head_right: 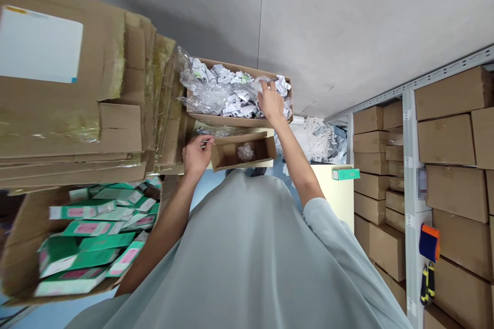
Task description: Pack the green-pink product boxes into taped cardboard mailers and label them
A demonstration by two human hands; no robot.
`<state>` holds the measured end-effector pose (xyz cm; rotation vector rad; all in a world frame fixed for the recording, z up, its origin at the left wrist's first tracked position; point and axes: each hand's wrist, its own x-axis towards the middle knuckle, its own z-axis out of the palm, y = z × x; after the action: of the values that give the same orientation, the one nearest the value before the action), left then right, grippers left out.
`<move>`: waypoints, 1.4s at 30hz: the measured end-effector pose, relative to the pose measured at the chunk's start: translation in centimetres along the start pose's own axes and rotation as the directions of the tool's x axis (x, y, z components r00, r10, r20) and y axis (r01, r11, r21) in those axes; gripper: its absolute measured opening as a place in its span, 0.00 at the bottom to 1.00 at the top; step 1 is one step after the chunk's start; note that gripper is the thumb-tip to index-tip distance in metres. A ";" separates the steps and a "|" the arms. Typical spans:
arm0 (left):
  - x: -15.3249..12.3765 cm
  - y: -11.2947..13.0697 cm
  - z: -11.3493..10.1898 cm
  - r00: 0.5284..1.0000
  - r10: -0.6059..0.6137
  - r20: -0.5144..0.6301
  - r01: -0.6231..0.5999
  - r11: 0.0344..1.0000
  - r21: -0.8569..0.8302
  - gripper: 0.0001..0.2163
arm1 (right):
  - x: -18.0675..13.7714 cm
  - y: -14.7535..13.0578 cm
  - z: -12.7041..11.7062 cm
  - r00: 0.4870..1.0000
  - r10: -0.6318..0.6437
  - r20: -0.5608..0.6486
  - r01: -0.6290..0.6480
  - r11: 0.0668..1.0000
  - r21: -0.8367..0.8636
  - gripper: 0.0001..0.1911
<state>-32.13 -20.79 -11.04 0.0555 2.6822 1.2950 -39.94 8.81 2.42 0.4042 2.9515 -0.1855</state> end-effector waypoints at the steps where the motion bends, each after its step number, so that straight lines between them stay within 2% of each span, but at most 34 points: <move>1: 0.0 0.0 0.0 1.000 0.000 -0.002 0.000 1.000 -0.002 0.10 | 1.0 0.1 0.1 1.000 0.008 0.020 -0.008 1.000 0.006 0.29; 5: -0.2 0.1 -0.1 1.000 0.000 -0.002 0.000 1.000 -0.004 0.10 | 3.3 0.2 0.3 0.992 -0.014 0.123 0.011 1.000 0.021 0.22; 12: -0.4 0.2 0.0 1.000 -0.002 -0.006 0.002 1.000 0.002 0.12 | 1.8 0.6 -0.8 0.998 -0.021 0.052 0.021 1.000 -0.003 0.25; 15: -0.5 0.5 -0.1 1.000 -0.008 0.004 0.008 1.000 0.016 0.11 | 2.5 0.6 -0.6 0.994 -0.057 0.097 0.060 0.998 -0.033 0.27; 18: -0.7 0.8 -0.3 1.000 -0.013 0.009 0.012 1.000 0.026 0.11 | 3.6 0.4 0.0 0.985 -0.076 0.156 0.086 0.995 -0.056 0.21; 21: -0.9 0.9 -0.4 1.000 -0.015 0.006 0.015 1.000 0.016 0.11 | 3.7 0.4 -0.1 0.988 -0.095 0.125 0.102 0.993 -0.059 0.20; 27: -0.8 0.7 -0.1 0.999 -0.033 -0.005 0.033 0.999 0.029 0.11 | 1.8 0.7 -1.4 0.993 -0.096 0.066 0.105 0.984 -0.142 0.22; 30: -0.7 0.7 -0.1 0.999 -0.038 0.001 0.038 0.999 0.039 0.11 | 1.3 1.0 -1.8 0.995 -0.077 0.058 0.084 0.989 -0.126 0.23; 33: -0.7 0.7 -0.1 0.999 -0.038 0.006 0.037 0.998 0.040 0.11 | 1.3 1.9 -2.1 0.999 -0.027 -0.047 0.022 0.995 -0.102 0.25; 36: -0.7 0.6 -0.1 0.999 -0.043 -0.001 0.043 0.998 0.034 0.11 | 1.7 3.7 -2.4 0.985 0.075 -0.152 -0.091 0.991 -0.097 0.26; 39: -0.8 0.6 0.0 0.999 -0.040 -0.013 0.040 0.999 0.029 0.12 | 2.2 5.7 -2.2 0.988 0.129 -0.089 -0.136 0.988 -0.077 0.25; 42: -0.8 0.5 0.0 0.999 -0.033 -0.020 0.033 0.999 0.028 0.12 | 2.3 7.0 -1.8 0.994 0.092 -0.060 -0.095 0.993 -0.063 0.26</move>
<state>-31.35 -20.51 -10.55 0.0021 2.7063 1.2549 -40.40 16.36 3.12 0.5460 2.9767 -0.0666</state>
